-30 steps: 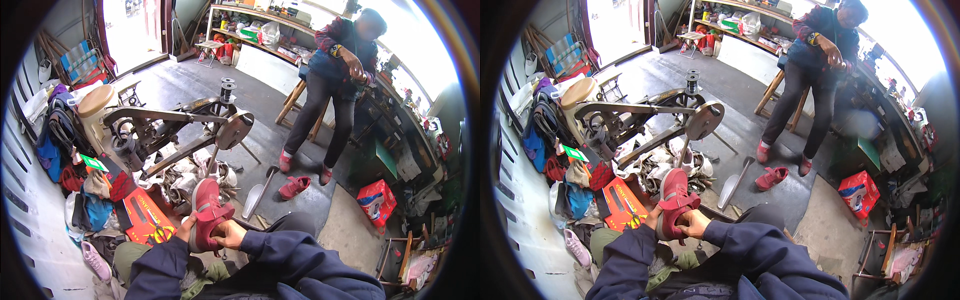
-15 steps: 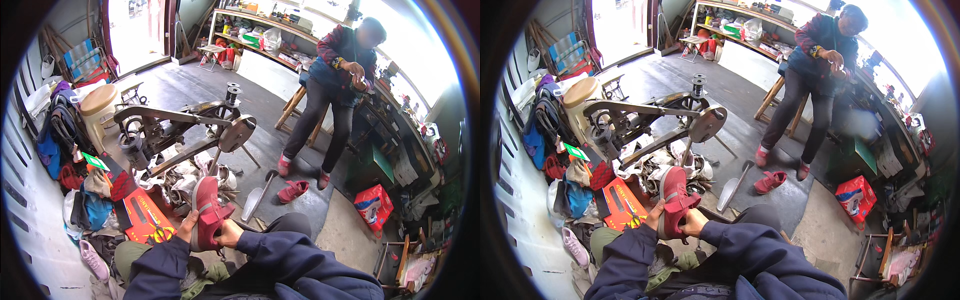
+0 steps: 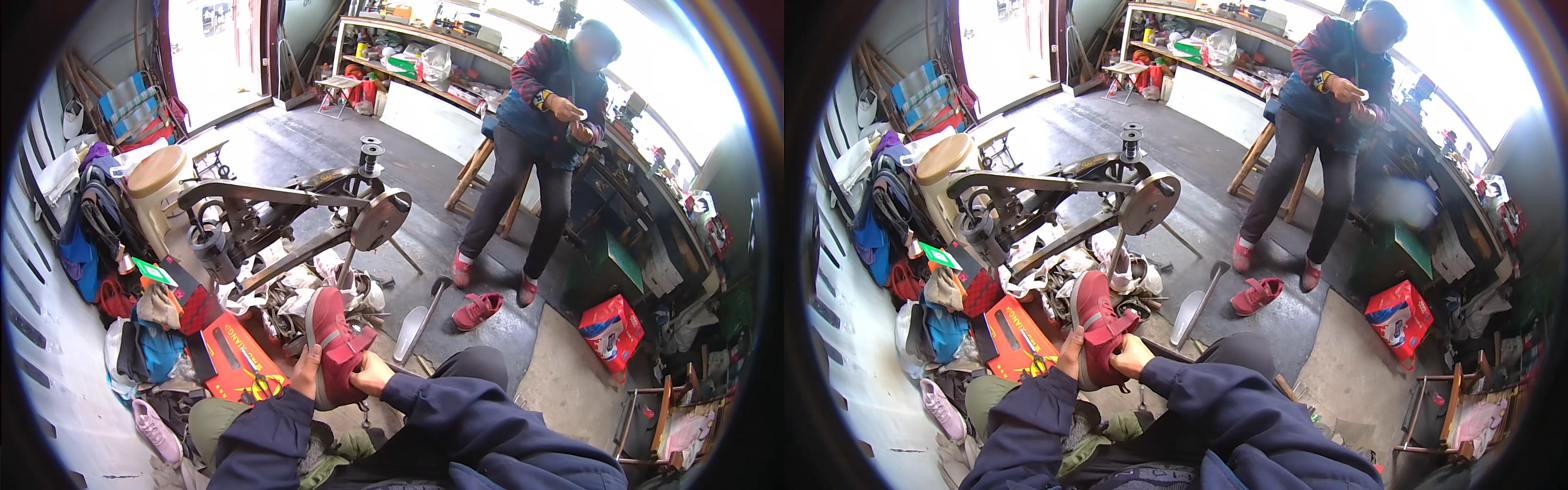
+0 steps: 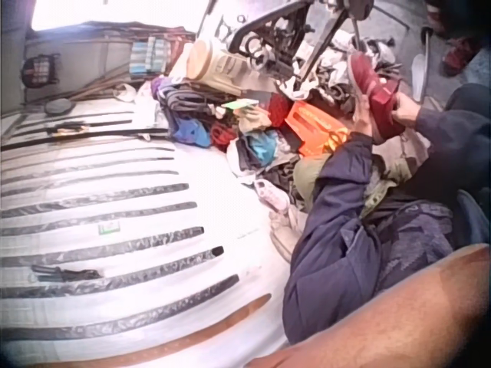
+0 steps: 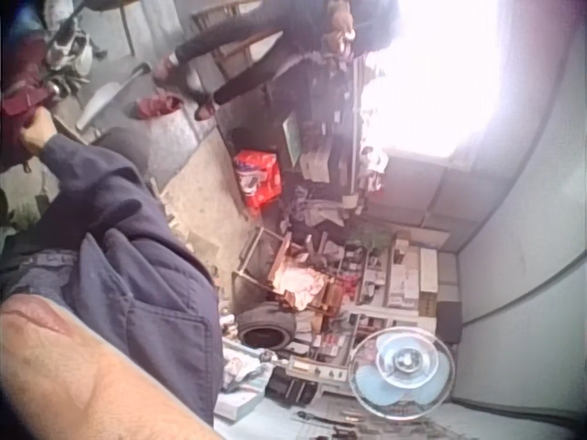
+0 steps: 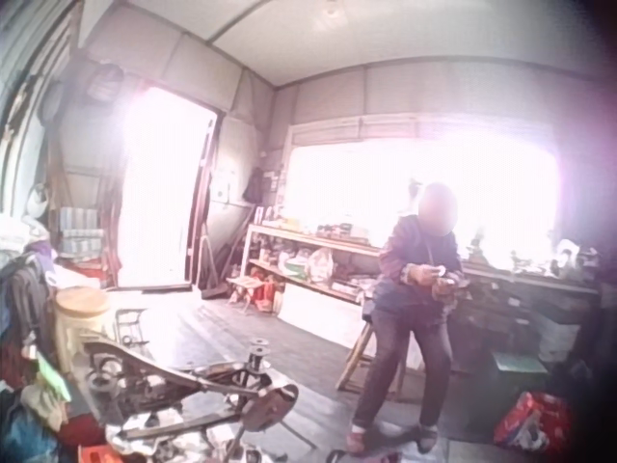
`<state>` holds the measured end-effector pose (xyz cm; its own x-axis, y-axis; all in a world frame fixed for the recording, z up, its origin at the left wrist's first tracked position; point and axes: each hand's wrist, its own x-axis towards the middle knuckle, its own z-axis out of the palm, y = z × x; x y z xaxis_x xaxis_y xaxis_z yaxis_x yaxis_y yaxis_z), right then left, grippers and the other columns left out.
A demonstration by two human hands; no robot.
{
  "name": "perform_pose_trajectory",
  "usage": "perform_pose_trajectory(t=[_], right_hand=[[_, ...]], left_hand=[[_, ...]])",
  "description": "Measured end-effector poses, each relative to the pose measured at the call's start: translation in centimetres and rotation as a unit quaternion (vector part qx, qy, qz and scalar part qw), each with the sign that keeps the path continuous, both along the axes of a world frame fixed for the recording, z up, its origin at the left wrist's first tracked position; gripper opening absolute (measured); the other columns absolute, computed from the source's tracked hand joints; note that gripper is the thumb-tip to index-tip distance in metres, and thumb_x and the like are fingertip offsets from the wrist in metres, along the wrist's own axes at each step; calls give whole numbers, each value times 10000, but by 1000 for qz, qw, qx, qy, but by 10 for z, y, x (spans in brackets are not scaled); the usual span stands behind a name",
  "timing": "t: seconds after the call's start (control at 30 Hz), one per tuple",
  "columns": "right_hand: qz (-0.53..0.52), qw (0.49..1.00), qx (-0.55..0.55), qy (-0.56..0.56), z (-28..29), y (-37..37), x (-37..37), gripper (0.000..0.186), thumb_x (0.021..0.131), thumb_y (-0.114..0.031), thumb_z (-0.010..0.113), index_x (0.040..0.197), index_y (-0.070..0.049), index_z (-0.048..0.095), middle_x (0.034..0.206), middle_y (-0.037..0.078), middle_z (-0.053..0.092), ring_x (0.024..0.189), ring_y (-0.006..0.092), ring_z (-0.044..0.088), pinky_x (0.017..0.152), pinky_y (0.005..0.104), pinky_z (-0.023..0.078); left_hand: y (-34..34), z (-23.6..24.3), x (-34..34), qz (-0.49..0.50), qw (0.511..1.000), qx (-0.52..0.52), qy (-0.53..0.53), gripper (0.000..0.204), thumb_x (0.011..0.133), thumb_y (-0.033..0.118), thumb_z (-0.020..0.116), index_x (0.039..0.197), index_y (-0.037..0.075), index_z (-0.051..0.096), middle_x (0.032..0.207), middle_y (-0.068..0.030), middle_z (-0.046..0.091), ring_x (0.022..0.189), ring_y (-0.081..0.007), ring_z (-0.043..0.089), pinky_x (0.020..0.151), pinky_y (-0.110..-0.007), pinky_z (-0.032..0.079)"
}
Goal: The person uses a sewing machine to stitch the sole of a red sneaker, then removes it and uses a yellow sponge to clean the shoe's interior and exterior. The person handles the shoe and sponge throughout the clip.
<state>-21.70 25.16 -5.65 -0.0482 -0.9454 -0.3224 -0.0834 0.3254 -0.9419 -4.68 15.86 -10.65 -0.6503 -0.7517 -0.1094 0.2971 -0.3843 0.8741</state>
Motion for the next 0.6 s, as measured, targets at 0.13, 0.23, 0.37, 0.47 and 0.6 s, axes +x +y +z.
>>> perform_pose_trajectory(t=[0.13,0.23,0.37,0.47,0.6], right_hand=[[-23,999,10,33,5,-7,-4,288,783,-4,563,1021,2,724,898,47,743,859,150,665,769,339,536],[-46,994,-4,99,6,-11,0,262,793,-24,593,1021,3,718,859,102,744,842,152,674,759,349,536],[-89,974,-104,183,15,-8,4,197,826,-104,637,963,19,707,817,221,707,823,241,715,746,390,542],[-80,981,-138,106,18,-2,-4,165,897,-106,644,1013,-7,708,847,170,724,855,173,686,786,362,534],[16,997,-69,26,0,-9,-12,246,939,-144,635,1161,-48,681,1044,120,748,962,194,685,860,322,516]], left_hand=[[5,6,-4,73,986,-77,-131,717,1027,502,526,1437,-79,433,1369,-140,559,1282,-223,485,1109,-303,330],[9,28,-1,83,975,-136,-158,709,1027,494,533,1427,-84,439,1354,-134,563,1242,-210,498,1091,-304,346],[15,57,-6,142,963,-184,-139,620,1033,397,570,1428,-65,447,1316,-124,578,1194,-187,514,1046,-290,379],[17,65,-7,160,958,-201,-125,601,1020,319,615,1470,-26,416,1258,-83,586,1105,-160,542,974,-265,417],[12,59,-1,102,970,-168,-146,645,1006,306,636,1521,24,367,1268,-49,559,1105,-103,500,963,-220,376]])
